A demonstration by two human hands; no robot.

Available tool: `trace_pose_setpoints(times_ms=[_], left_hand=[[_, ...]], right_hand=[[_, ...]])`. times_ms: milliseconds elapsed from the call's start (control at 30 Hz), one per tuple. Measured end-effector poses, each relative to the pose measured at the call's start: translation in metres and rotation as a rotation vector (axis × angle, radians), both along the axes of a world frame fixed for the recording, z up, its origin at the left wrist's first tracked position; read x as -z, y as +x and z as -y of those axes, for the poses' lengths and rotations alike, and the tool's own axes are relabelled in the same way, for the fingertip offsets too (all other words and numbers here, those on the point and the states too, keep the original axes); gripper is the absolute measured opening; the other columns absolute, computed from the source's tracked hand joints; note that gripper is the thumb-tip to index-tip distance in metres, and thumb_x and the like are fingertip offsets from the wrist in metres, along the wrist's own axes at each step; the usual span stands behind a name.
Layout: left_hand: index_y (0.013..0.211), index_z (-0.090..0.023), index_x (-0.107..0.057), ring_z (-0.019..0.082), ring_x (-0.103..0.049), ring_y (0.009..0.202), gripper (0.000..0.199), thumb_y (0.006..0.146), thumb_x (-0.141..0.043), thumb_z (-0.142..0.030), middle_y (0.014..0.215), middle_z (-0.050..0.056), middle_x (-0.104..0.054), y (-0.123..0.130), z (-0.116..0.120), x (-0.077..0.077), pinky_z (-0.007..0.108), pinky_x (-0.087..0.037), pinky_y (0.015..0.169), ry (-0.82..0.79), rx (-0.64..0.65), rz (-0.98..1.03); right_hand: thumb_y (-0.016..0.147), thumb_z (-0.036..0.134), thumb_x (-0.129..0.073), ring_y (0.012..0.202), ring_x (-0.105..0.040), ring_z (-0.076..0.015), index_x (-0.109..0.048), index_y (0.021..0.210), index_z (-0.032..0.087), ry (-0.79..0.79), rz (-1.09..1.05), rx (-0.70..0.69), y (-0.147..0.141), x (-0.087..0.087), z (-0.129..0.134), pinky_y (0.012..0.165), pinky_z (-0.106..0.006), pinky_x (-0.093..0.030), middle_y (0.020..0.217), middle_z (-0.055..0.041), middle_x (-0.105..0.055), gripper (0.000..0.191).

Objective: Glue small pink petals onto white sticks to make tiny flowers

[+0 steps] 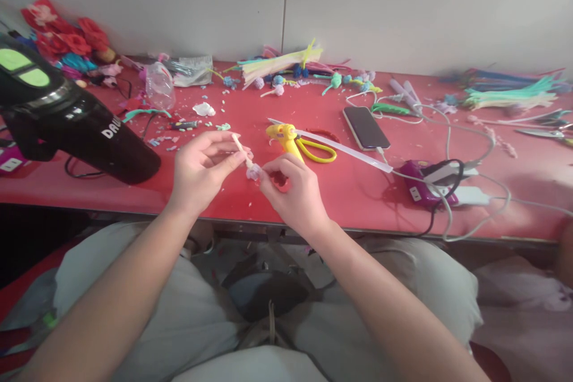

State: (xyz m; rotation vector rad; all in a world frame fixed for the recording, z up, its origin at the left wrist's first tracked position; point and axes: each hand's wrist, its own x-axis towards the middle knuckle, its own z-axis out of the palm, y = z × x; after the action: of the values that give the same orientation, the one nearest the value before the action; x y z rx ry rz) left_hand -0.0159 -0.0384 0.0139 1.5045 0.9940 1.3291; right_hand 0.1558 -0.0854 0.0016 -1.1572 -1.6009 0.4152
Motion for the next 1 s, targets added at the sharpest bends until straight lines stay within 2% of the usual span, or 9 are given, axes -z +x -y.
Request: trace_pose_setpoints(times_ms=[267,433,533,767,1000], left_hand=[[0.104,-0.020,-0.070,0.023,-0.080,0.092,0.026,0.083,-0.082,-0.028,0.095,0.005,-0.080,0.0002,0.0017,-0.0027,0.032,-0.067,0.080,-0.013,-0.005,-0.018],[0.106,-0.021,-0.069,0.024,-0.080,0.094,0.029,0.083,-0.082,-0.031,0.097,0.005,-0.080,-0.0008,0.0007,-0.0013,0.034,-0.067,0.083,-0.010,-0.010,-0.033],[0.107,-0.020,-0.069,0.024,-0.080,0.095,0.030,0.083,-0.083,-0.032,0.098,0.005,-0.080,-0.0012,0.0002,0.0004,0.034,-0.067,0.082,-0.010,0.001,-0.019],[0.105,-0.021,-0.069,0.023,-0.080,0.093,0.030,0.081,-0.083,-0.031,0.097,0.005,-0.080,-0.0001,0.0010,-0.0006,0.033,-0.067,0.080,-0.027,-0.001,-0.005],[0.105,-0.021,-0.070,0.024,-0.080,0.092,0.030,0.081,-0.083,-0.031,0.095,0.005,-0.079,0.0011,0.0022,-0.0009,0.034,-0.067,0.079,-0.041,-0.008,-0.011]], right_hand=[[0.085,0.031,-0.071,0.060,-0.057,-0.0121,-0.067,0.073,0.021,-0.206,-0.170,0.006,0.0001,0.0006,-0.0011,0.058,-0.028,-0.050,0.068,0.0009,-0.068,0.016],[0.081,0.035,-0.075,0.074,-0.071,-0.0169,-0.074,0.084,0.020,-0.329,-0.379,-0.086,0.0053,0.0008,-0.0048,0.071,-0.032,-0.060,0.083,-0.0031,-0.077,0.015],[0.080,0.039,-0.080,0.079,-0.075,-0.0189,-0.077,0.086,0.020,-0.394,-0.427,-0.166,0.0059,-0.0006,-0.0055,0.078,-0.035,-0.063,0.086,-0.0049,-0.080,0.020],[0.081,0.036,-0.081,0.081,-0.076,-0.0191,-0.076,0.082,0.020,-0.399,-0.456,-0.186,0.0042,0.0011,-0.0053,0.081,-0.036,-0.064,0.084,-0.0050,-0.081,0.017],[0.080,0.040,-0.082,0.081,-0.077,-0.0204,-0.071,0.079,0.020,-0.395,-0.461,-0.174,0.0000,0.0018,-0.0054,0.080,-0.037,-0.064,0.084,-0.0059,-0.081,0.022]])
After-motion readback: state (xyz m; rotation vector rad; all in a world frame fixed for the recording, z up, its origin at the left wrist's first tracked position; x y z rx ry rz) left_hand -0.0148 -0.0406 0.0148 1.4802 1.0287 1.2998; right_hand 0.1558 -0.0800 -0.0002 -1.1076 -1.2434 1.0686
